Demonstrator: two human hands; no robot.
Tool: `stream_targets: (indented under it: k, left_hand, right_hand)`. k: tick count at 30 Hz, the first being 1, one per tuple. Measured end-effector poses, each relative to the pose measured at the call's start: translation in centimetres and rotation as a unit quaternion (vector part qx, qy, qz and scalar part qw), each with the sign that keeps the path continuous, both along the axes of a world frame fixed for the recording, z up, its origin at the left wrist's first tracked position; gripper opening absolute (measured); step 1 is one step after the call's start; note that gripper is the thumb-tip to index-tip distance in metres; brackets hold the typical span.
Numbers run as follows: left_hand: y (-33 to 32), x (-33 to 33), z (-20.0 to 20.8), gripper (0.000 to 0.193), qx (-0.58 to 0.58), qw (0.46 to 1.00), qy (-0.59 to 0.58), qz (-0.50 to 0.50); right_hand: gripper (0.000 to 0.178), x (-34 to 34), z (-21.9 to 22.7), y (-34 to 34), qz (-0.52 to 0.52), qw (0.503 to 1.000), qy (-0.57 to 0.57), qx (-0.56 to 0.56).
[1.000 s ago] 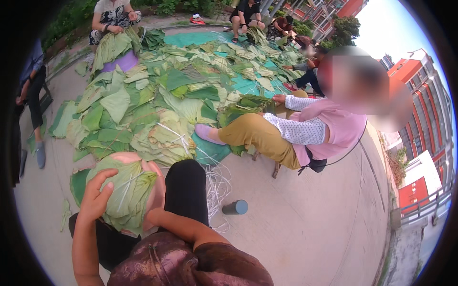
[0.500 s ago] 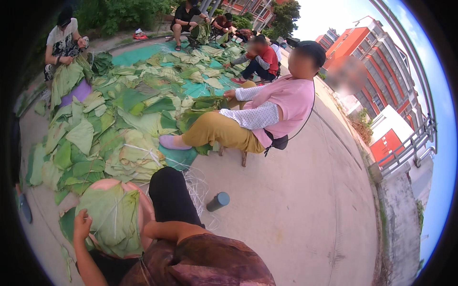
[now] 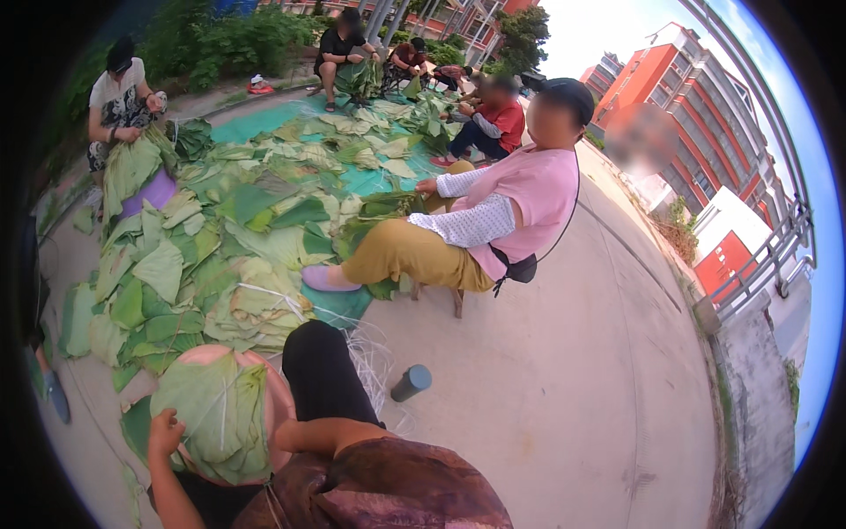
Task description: The person picks up a long white string, layers several large green leaves on top of an inverted pink bucket, and ties the string around the bundle of leaves to secure them.
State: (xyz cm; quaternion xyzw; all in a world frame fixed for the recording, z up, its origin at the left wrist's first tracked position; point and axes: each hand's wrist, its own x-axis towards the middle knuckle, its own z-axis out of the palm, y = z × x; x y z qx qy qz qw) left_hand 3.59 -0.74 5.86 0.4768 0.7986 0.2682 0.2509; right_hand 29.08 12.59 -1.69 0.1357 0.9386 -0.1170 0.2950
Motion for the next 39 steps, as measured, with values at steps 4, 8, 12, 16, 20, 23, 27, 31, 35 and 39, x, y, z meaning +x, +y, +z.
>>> stream_targets:
  k: [4, 8, 12, 16, 20, 23, 27, 31, 35, 39]
  left_hand:
    - [-0.1, -1.2, -1.8, 0.041, 0.002, 1.000, -0.007, 0.015]
    - [0.4, -0.7, -1.0, 0.040, -0.024, 1.000, 0.010, -0.006]
    - [0.5, -0.4, -1.1, 0.040, -0.031, 1.000, -0.001, -0.003]
    - [0.1, -0.9, -2.0, 0.040, -0.021, 1.000, -0.001, -0.003]
    - [-0.3, -0.9, -1.7, 0.041, -0.010, 1.000, 0.007, -0.006]
    - [-0.1, -0.8, -1.2, 0.040, -0.009, 1.000, 0.015, -0.022]
    - [0.8, -0.1, -0.5, 0.039, -0.009, 1.000, 0.010, -0.011]
    - [1.4, -0.3, 0.0, 0.040, -0.009, 1.000, -0.004, 0.010]
    - [-1.2, -0.3, 0.3, 0.043, -0.059, 0.998, -0.006, 0.012]
    - [1.6, 0.8, -1.9, 0.047, -0.085, 0.996, 0.015, -0.038]
  right_hand:
    - [0.028, 1.5, -0.2, -0.5, 0.010, 0.999, -0.022, -0.041]
    - [0.028, 1.3, -0.1, 0.7, -0.015, 1.000, 0.010, -0.006]
    - [0.028, -0.4, -0.2, 2.6, -0.078, 0.985, 0.102, 0.117]
    - [0.028, -1.0, -0.6, 2.5, -0.111, 0.966, 0.150, 0.181]
    - [0.028, 0.6, -0.8, 0.8, -0.080, 0.985, 0.109, 0.106]
    - [0.028, 2.4, -0.8, -0.5, -0.020, 0.999, 0.005, -0.032]
    - [0.028, 3.2, -0.5, -0.5, -0.007, 0.997, -0.027, -0.069]
    - [0.028, 2.8, -0.2, 0.1, -0.007, 0.997, -0.021, -0.071]
    - [0.028, 1.0, -1.0, -1.5, 0.034, 0.995, -0.017, -0.089]
    - [0.028, 3.3, -1.5, -1.3, 0.002, 0.994, -0.054, -0.097]
